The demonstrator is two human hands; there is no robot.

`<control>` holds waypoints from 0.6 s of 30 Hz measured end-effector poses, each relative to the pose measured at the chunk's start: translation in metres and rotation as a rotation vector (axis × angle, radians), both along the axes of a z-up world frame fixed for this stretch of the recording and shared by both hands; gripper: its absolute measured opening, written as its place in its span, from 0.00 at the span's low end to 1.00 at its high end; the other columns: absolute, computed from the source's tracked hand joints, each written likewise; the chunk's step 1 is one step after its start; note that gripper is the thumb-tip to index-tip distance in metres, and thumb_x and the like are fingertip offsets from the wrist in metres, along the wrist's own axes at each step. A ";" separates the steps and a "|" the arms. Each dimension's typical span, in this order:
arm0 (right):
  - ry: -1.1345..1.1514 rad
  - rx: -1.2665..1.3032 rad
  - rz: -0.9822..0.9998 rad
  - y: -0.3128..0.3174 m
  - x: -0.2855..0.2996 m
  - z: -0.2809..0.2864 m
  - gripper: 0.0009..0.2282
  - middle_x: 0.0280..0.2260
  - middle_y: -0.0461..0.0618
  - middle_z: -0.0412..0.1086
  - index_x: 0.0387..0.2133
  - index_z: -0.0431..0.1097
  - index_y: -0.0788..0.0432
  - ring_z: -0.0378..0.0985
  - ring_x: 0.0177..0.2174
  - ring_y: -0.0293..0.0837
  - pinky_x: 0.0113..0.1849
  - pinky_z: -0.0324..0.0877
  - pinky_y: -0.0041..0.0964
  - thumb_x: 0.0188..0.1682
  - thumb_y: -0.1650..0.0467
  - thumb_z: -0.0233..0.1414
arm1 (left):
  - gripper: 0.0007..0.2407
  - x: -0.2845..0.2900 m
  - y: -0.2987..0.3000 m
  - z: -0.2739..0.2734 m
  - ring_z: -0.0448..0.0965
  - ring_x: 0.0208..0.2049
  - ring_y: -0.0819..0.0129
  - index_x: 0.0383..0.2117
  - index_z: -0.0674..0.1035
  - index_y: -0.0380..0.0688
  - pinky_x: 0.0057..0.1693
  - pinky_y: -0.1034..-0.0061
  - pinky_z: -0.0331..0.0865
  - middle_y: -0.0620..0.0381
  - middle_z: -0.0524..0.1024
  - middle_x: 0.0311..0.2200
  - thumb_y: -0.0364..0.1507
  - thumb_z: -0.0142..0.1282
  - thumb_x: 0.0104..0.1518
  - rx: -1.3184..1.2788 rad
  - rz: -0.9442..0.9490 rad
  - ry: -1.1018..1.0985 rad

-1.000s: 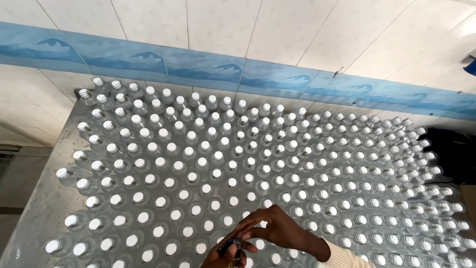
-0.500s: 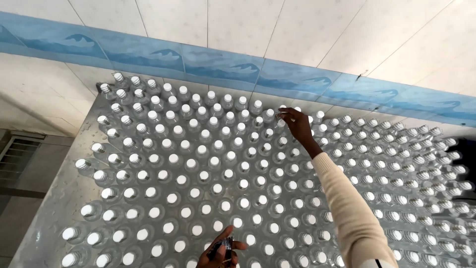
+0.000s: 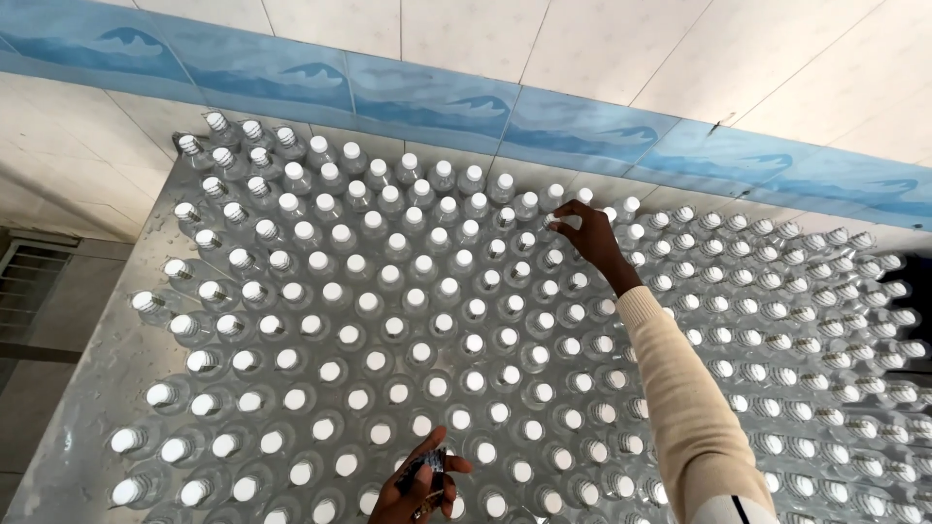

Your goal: Placing plastic caps onto a large grid of water bottles on a metal production table.

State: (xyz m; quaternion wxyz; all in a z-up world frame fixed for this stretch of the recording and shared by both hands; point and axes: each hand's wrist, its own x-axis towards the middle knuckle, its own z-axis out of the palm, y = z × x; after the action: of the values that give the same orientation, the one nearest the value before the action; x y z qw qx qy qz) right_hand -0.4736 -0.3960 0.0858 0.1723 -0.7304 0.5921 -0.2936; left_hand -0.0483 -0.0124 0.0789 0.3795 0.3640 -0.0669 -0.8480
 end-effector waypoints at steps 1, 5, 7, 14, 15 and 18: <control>-0.002 0.000 -0.002 0.001 0.000 0.000 0.13 0.45 0.46 0.82 0.45 0.78 0.56 0.85 0.45 0.47 0.44 0.76 0.42 0.51 0.65 0.68 | 0.34 -0.001 0.000 -0.001 0.80 0.31 0.53 0.76 0.61 0.46 0.40 0.63 0.75 0.30 0.83 0.50 0.37 0.55 0.60 0.000 -0.002 -0.002; 0.017 0.109 -0.019 0.007 0.010 0.009 0.22 0.51 0.54 0.79 0.57 0.68 0.56 0.82 0.52 0.53 0.48 0.77 0.50 0.52 0.65 0.66 | 0.34 -0.003 0.000 -0.001 0.81 0.32 0.54 0.76 0.61 0.45 0.39 0.63 0.76 0.29 0.83 0.51 0.37 0.56 0.60 -0.018 -0.011 0.013; 0.021 0.178 -0.043 0.006 0.011 0.012 0.25 0.53 0.56 0.79 0.65 0.65 0.52 0.80 0.55 0.54 0.50 0.76 0.53 0.54 0.65 0.63 | 0.34 -0.004 0.000 0.001 0.80 0.31 0.54 0.76 0.61 0.44 0.39 0.63 0.75 0.29 0.83 0.50 0.37 0.56 0.60 -0.011 -0.006 0.002; 0.034 -0.063 0.045 0.088 0.069 0.064 0.18 0.59 0.60 0.66 0.55 0.69 0.58 0.74 0.51 0.56 0.43 0.74 0.48 0.52 0.72 0.64 | 0.34 -0.015 -0.012 0.004 0.82 0.33 0.55 0.75 0.61 0.43 0.38 0.66 0.78 0.28 0.83 0.53 0.37 0.55 0.60 -0.057 -0.017 0.041; -0.151 0.110 0.082 0.117 0.090 0.080 0.15 0.53 0.53 0.71 0.50 0.69 0.56 0.84 0.38 0.47 0.26 0.81 0.32 0.51 0.77 0.63 | 0.34 -0.019 -0.014 0.002 0.82 0.33 0.55 0.75 0.62 0.44 0.36 0.66 0.77 0.27 0.83 0.53 0.37 0.56 0.60 -0.070 -0.011 0.048; -0.342 0.359 0.497 0.220 0.139 0.116 0.17 0.52 0.53 0.74 0.54 0.72 0.56 0.82 0.46 0.48 0.47 0.84 0.39 0.51 0.73 0.64 | 0.33 -0.033 -0.017 -0.012 0.83 0.31 0.58 0.75 0.61 0.46 0.38 0.66 0.78 0.24 0.83 0.53 0.36 0.57 0.61 -0.207 -0.038 0.143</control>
State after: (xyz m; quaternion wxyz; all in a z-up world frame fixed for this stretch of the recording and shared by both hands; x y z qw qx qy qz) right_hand -0.3351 -0.1762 0.2015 0.4610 -0.7503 0.4011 -0.2522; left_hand -0.0814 -0.0295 0.0666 0.4026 0.2600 -0.1336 -0.8674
